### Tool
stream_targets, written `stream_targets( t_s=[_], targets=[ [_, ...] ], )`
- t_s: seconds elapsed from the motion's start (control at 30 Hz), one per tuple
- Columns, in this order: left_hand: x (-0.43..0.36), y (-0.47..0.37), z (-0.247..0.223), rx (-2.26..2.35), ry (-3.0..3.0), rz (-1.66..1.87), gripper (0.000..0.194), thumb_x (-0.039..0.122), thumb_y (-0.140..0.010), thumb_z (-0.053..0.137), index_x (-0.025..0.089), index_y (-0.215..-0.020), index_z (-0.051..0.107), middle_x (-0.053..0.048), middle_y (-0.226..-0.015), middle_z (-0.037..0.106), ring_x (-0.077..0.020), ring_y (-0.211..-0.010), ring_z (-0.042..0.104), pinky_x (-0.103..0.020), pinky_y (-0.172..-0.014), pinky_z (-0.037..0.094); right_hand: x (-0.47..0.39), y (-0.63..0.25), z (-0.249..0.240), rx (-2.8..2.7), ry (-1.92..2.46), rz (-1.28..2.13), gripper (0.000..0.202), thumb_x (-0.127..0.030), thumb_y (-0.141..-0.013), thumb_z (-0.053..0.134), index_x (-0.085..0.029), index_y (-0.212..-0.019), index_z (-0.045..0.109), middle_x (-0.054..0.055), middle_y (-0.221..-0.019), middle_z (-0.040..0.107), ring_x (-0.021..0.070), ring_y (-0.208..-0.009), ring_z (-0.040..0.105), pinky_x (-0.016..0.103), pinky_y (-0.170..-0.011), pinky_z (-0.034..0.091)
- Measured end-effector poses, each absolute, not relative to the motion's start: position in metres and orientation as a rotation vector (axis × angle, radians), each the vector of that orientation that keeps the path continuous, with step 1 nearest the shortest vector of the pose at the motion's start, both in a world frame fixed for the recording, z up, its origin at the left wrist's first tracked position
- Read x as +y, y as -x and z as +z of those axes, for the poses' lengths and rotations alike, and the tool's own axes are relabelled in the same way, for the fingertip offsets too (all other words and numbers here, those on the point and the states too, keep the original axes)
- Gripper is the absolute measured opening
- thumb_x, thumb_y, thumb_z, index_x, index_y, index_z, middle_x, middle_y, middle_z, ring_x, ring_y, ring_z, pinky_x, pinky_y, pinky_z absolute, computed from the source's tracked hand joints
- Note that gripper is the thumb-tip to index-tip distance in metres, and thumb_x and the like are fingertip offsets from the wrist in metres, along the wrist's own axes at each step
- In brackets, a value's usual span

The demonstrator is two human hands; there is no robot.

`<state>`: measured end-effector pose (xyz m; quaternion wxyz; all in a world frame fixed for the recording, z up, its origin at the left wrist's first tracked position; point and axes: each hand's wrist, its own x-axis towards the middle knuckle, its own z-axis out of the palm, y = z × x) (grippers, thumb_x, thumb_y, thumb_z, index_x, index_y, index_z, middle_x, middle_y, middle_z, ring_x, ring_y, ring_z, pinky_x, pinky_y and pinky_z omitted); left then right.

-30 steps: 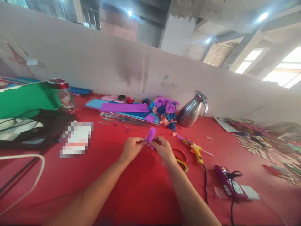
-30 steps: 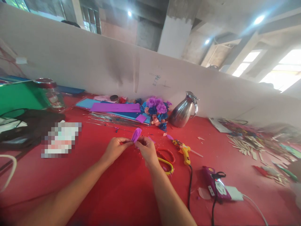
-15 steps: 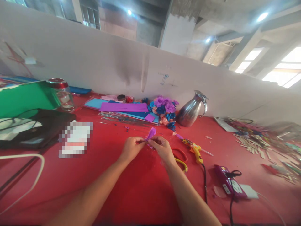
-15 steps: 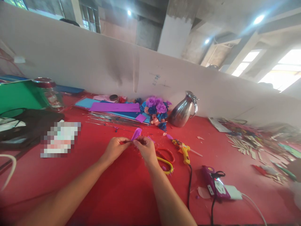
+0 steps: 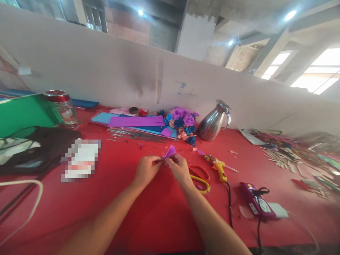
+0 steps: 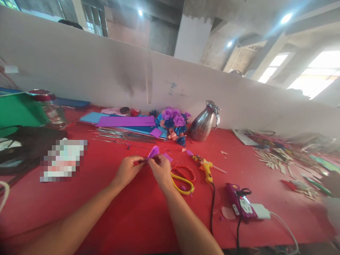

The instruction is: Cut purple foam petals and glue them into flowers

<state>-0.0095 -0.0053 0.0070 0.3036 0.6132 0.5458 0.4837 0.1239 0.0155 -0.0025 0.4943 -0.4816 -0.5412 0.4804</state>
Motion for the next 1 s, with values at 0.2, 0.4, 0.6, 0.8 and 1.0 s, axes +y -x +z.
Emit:
stream_targets(
  t_s=[0.2, 0.4, 0.6, 0.8, 1.0],
  targets=[
    [-0.004, 0.009, 0.006, 1.379, -1.324, 1.257, 0.028, 0.043, -0.067, 0.067, 0.019, -0.076, 0.077, -0.004, -0.074, 0.075, -0.0248, -0.078, 0.067, -0.032, -0.074, 0.049, 0.012, -0.124, 0.008, -1.214, 1.065, 1.298, 0.017, -0.034, -0.064, 0.063, -0.018, -0.07, 0.062, -0.002, -0.059, 0.061, 0.0122, -0.054, 0.052, 0.024, -0.054, 0.039],
    [-0.006, 0.006, 0.01, 1.232, -1.112, 1.269, 0.037, 0.045, -0.059, 0.074, 0.017, -0.083, 0.076, -0.006, -0.079, 0.076, -0.0251, -0.082, 0.067, -0.036, -0.084, 0.047, 0.01, -0.13, 0.019, -1.119, 1.025, 1.387, 0.016, -0.028, -0.062, 0.064, -0.018, -0.073, 0.066, -0.001, -0.063, 0.063, 0.0121, -0.059, 0.052, 0.024, -0.059, 0.039],
    [-0.004, 0.008, 0.006, 1.231, -1.276, 1.252, 0.029, 0.041, -0.069, 0.067, 0.019, -0.085, 0.076, -0.004, -0.083, 0.076, -0.0237, -0.083, 0.067, -0.036, -0.085, 0.048, 0.01, -0.133, 0.021, -1.238, 0.914, 1.49, 0.016, -0.028, -0.061, 0.069, -0.02, -0.074, 0.069, 0.0, -0.068, 0.065, 0.0141, -0.063, 0.053, 0.025, -0.063, 0.041],
    [-0.001, 0.011, 0.0, 1.193, -1.477, 1.265, 0.024, 0.032, -0.075, 0.06, 0.019, -0.088, 0.076, -0.006, -0.09, 0.075, -0.0236, -0.087, 0.067, -0.036, -0.085, 0.049, 0.014, -0.138, 0.015, -1.381, 0.823, 1.486, 0.015, -0.028, -0.065, 0.072, -0.021, -0.078, 0.072, 0.001, -0.076, 0.068, 0.0167, -0.074, 0.059, 0.029, -0.075, 0.043],
    [-0.005, 0.01, 0.007, 1.216, -1.567, 1.227, 0.022, 0.027, -0.076, 0.058, 0.019, -0.086, 0.076, -0.004, -0.087, 0.075, -0.0222, -0.085, 0.067, -0.032, -0.081, 0.049, 0.015, -0.141, 0.014, -1.395, 0.767, 1.497, 0.01, -0.027, -0.066, 0.075, -0.022, -0.075, 0.072, 0.0, -0.078, 0.068, 0.015, -0.076, 0.06, 0.029, -0.077, 0.044]
  ],
)
